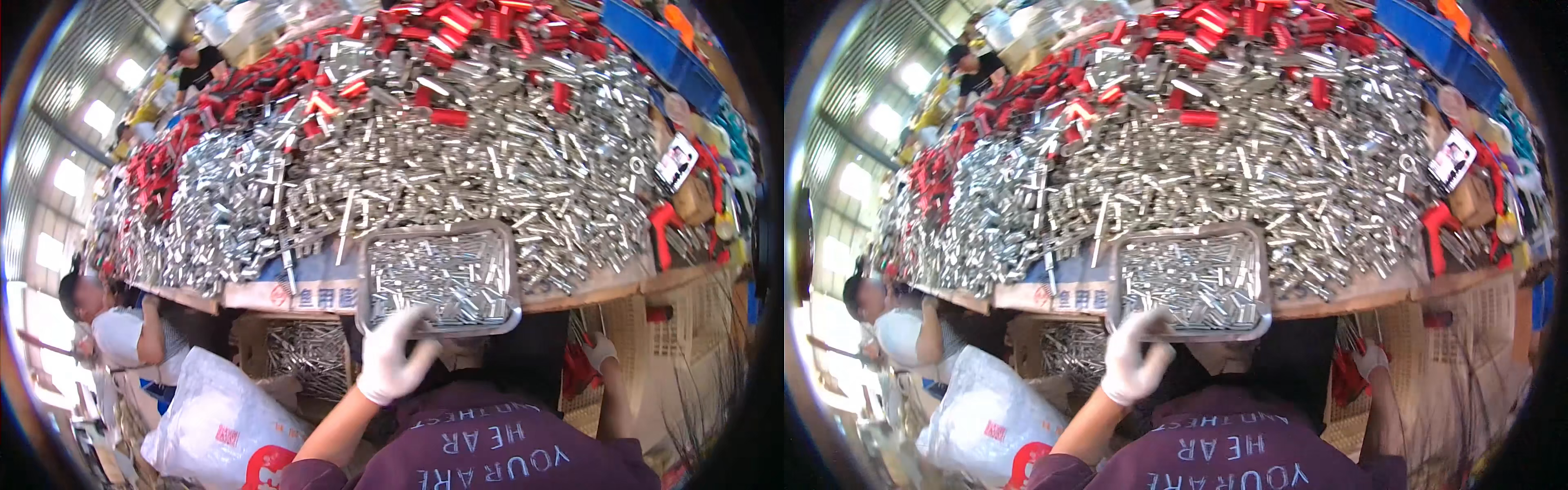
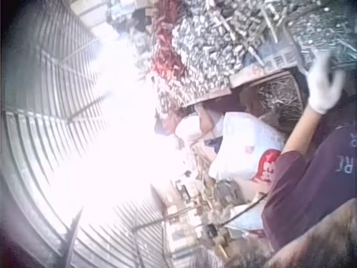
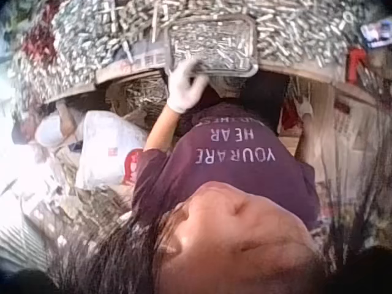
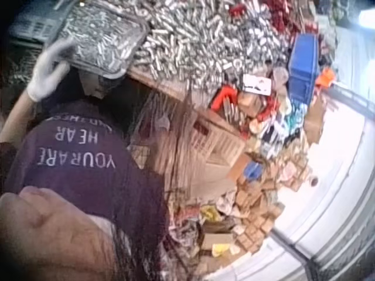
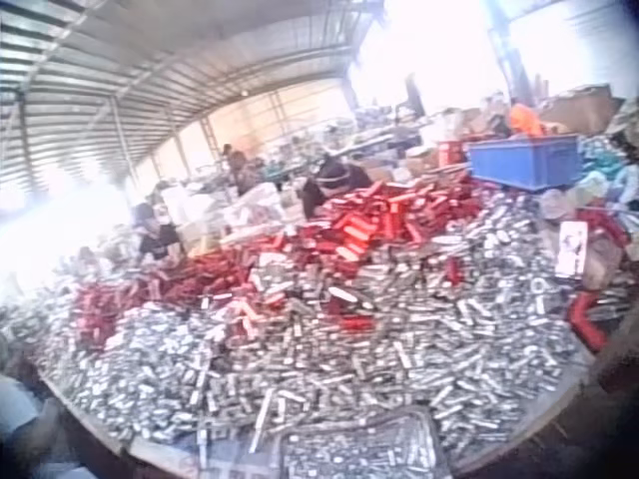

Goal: The person assembles tools by inserting metal pins and small components into metal cylinders and fitting red handles and sleeves onto the metal bodies by hand.

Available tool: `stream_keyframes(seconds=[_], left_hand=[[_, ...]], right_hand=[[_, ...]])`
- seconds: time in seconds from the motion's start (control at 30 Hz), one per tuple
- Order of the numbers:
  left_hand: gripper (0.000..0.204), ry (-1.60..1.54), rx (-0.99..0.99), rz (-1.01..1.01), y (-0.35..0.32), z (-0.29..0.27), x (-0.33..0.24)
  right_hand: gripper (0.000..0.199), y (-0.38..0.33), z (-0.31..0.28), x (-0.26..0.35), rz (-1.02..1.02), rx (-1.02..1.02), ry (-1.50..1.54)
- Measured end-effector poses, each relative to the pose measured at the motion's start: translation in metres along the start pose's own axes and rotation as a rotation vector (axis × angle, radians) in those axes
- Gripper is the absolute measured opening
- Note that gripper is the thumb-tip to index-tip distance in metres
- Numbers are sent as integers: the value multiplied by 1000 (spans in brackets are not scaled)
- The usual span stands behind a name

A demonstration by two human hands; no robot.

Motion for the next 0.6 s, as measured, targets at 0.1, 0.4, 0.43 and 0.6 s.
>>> stream_keyframes(seconds=[0.1, 0.4, 0.43, 0.6], left_hand=[[32, 275, -380, -153, 17, -71, 70], [26, 1076, -136, -102, 75, -113, 189], [18, 1056, -168, -37, 75, -117, 184], [14, 1103, -202, -15, 90, -133, 93]], right_hand=[[47, -2, -3, 48, 17, 150, -213], [28, -127, -35, 327, -577, 577, 45], [25, -137, -37, 346, -661, 574, 83], [38, -154, -37, 406, -919, 349, 173]])
Point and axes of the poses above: each hand's wrist, its own y-axis towards the middle knuckle, its own z-axis out of the palm, x = y × z, the point moved 10 cm from there along y, towards the middle knuckle, and after that the axes turned 13 degrees about y, right-handed, at the moved point
